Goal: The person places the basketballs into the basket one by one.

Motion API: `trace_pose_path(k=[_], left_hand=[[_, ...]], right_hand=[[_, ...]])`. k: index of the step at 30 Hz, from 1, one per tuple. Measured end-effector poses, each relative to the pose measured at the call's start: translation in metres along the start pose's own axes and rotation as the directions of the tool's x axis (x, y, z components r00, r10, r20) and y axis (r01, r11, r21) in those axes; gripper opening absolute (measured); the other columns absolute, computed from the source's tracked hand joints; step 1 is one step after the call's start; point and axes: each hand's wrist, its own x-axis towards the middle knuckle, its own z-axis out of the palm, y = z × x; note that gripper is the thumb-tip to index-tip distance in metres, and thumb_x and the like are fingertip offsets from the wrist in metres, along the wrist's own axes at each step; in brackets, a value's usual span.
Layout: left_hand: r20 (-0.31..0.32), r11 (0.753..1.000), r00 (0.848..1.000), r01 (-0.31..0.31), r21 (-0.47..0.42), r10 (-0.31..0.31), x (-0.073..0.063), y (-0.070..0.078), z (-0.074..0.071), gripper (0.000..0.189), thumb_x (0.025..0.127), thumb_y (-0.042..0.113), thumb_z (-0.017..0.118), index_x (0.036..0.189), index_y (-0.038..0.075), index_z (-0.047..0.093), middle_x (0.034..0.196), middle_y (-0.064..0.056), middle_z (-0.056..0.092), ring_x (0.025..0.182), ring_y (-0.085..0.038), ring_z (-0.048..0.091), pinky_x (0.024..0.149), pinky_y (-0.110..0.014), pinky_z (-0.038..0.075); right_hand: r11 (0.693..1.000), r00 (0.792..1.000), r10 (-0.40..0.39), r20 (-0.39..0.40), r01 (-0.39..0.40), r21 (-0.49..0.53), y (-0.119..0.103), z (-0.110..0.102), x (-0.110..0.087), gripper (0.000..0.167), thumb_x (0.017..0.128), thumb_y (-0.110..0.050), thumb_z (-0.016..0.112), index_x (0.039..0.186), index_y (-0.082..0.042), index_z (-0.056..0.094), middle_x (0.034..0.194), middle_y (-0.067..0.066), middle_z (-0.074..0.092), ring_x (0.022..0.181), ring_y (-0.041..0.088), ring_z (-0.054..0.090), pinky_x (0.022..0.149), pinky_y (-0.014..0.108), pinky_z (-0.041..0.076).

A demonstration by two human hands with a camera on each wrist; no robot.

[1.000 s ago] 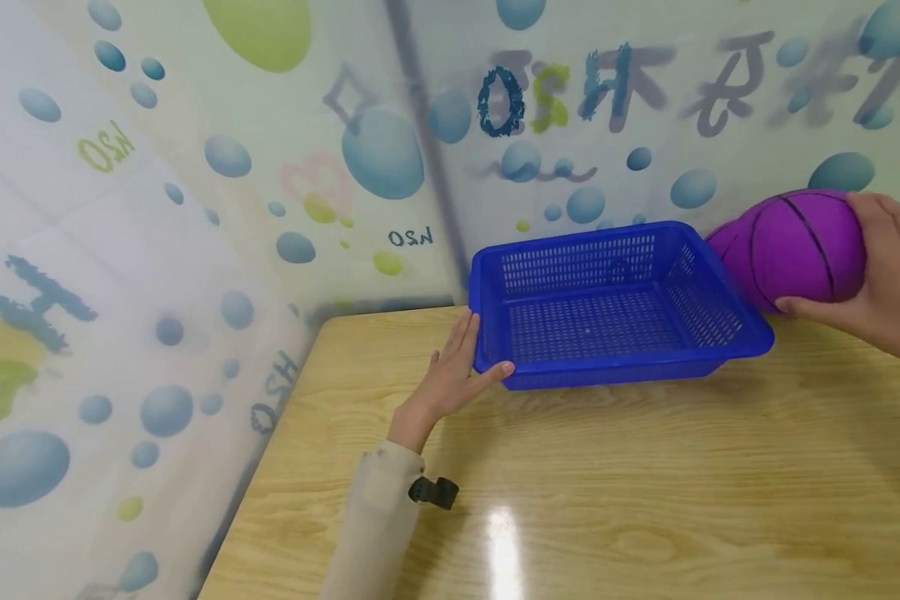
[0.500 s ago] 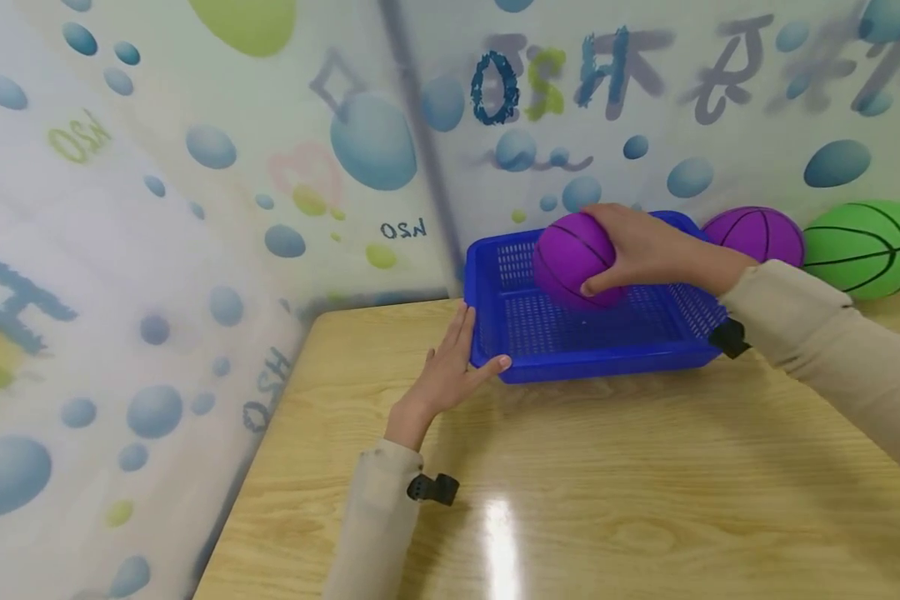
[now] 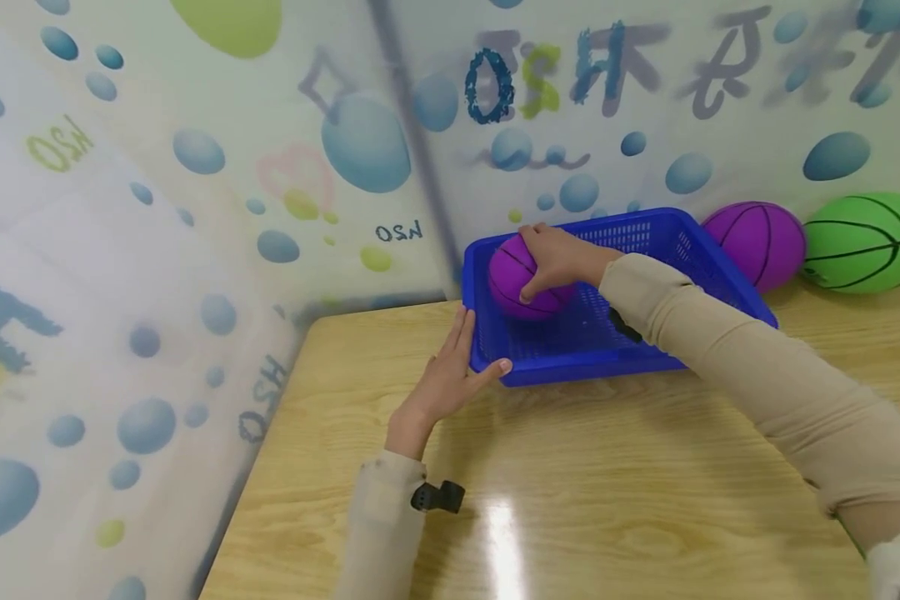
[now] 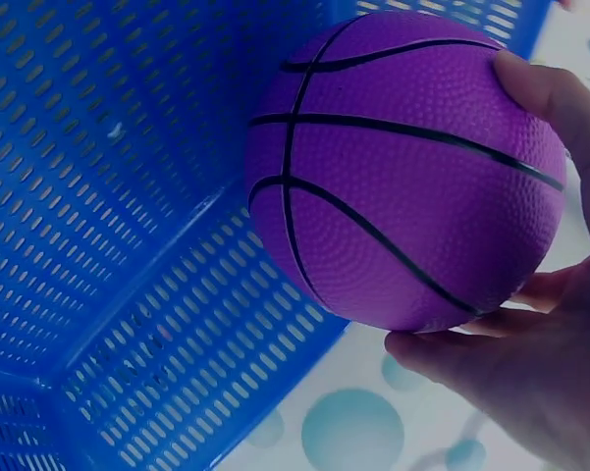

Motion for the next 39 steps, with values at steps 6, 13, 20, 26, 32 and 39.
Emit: trace_pose_path(k=[6,13,20,26,32,39], left_hand=[[-0.001,0.999,1.000,-0.009,-0.040,0.009,0.001,-0.002,0.003,0.093,0.088,0.059,0.050,0.150,0.013,-0.001,0.155,0.000,-0.009,0.136,-0.029,0.021,0.103,-0.060,0.018],[-0.005,0.995,0.999,-0.042,-0.092,0.042,0.002,0.000,-0.003,0.094,0.088,0.056,0.053,0.150,0.012,-0.002,0.155,-0.002,-0.010,0.138,-0.025,0.015,0.107,-0.040,0.022],[0.009,0.994,0.999,-0.037,-0.099,0.038,0.001,0.001,-0.003,0.093,0.089,0.055,0.052,0.150,0.012,-0.003,0.155,-0.002,-0.010,0.138,-0.022,0.011,0.108,-0.039,0.021],[0.011,0.995,0.999,-0.032,-0.099,0.034,0.001,0.000,0.000,0.094,0.088,0.056,0.052,0.150,0.012,-0.002,0.155,-0.002,-0.011,0.138,-0.023,0.012,0.108,-0.040,0.021],[0.009,0.995,1.000,-0.021,-0.099,0.022,-0.002,0.000,0.000,0.092,0.089,0.054,0.052,0.150,0.012,-0.001,0.155,-0.002,-0.009,0.138,-0.024,0.013,0.107,-0.042,0.022],[0.004,0.993,0.999,-0.035,-0.111,0.035,-0.002,0.002,-0.001,0.093,0.088,0.057,0.052,0.150,0.013,-0.002,0.155,0.000,-0.011,0.139,-0.023,0.011,0.107,-0.043,0.022]], right_hand=[[0.999,0.997,0.035,0.069,-0.034,-0.027,0.000,0.014,0.015,0.105,0.072,-0.033,0.079,0.142,0.011,0.014,0.140,0.034,0.024,0.125,0.049,0.030,0.098,0.054,0.032],[0.997,0.998,0.025,0.066,-0.020,-0.078,0.000,0.014,0.018,0.108,0.073,-0.037,0.078,0.143,0.011,0.011,0.141,0.035,0.020,0.128,0.051,0.024,0.101,0.055,0.027],[0.993,0.994,0.062,0.086,-0.054,-0.101,0.000,0.016,0.016,0.111,0.074,-0.042,0.076,0.145,0.008,0.007,0.146,0.033,0.014,0.131,0.050,0.016,0.102,0.057,0.023],[0.996,0.991,0.073,0.114,-0.067,-0.057,0.002,0.001,0.003,0.110,0.079,-0.048,0.070,0.145,0.008,0.001,0.148,0.031,0.008,0.135,0.045,0.012,0.105,0.054,0.019],[0.999,0.996,0.044,0.081,-0.042,-0.019,0.024,-0.039,-0.032,0.101,0.086,-0.048,0.061,0.145,0.009,0.001,0.149,0.030,0.006,0.136,0.042,0.010,0.108,0.051,0.015],[0.990,0.991,0.136,-0.006,-0.136,-0.049,0.093,-0.088,-0.107,0.101,0.088,-0.053,0.055,0.143,0.014,0.003,0.143,0.039,0.012,0.130,0.051,0.015,0.103,0.058,0.017]])
